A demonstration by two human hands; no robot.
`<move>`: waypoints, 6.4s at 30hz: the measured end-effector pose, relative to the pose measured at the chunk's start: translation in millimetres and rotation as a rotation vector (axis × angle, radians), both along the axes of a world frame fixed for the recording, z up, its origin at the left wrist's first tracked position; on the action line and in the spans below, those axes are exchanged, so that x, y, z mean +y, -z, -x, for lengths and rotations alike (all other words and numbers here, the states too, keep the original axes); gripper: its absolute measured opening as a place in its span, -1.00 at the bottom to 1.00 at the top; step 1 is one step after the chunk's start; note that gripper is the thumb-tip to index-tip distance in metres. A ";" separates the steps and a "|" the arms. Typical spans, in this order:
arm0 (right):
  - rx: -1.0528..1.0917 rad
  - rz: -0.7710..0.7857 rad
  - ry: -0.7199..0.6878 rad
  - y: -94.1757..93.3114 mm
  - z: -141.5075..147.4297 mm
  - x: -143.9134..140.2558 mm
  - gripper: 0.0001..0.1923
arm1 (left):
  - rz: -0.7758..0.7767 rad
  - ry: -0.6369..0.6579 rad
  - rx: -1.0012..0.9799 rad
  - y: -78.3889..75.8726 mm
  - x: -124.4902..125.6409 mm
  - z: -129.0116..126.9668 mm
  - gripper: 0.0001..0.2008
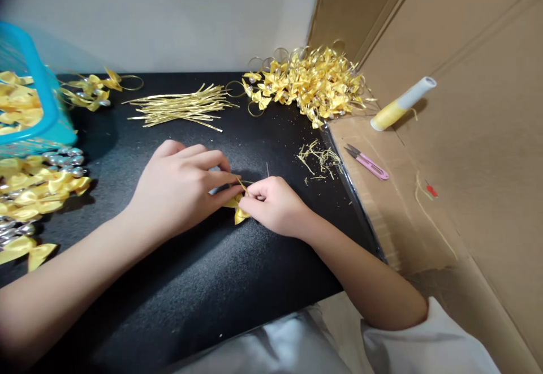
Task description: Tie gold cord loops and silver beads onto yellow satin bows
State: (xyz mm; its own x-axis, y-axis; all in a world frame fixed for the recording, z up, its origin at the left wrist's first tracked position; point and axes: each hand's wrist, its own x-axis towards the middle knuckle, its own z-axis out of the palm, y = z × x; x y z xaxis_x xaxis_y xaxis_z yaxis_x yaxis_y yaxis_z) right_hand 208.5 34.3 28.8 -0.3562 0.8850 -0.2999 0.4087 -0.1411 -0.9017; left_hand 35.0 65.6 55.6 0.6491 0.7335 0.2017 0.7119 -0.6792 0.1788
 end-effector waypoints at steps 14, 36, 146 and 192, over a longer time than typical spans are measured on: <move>0.285 -0.065 -0.019 -4.3 0.7 -3.2 -0.81 | 0.509 -0.029 -0.605 -28.6 17.3 23.5 -0.91; -0.303 -1.041 0.045 1.4 -1.1 -11.8 -0.80 | 0.418 0.048 -0.160 -32.1 -7.1 13.6 -0.82; 0.100 -0.440 0.074 5.8 7.1 -10.6 -0.84 | 0.519 0.194 -0.210 -27.9 7.9 22.1 -0.93; -0.013 -0.630 0.163 9.5 6.6 -10.9 -0.79 | 0.776 0.034 -0.159 -8.7 10.4 15.1 -0.69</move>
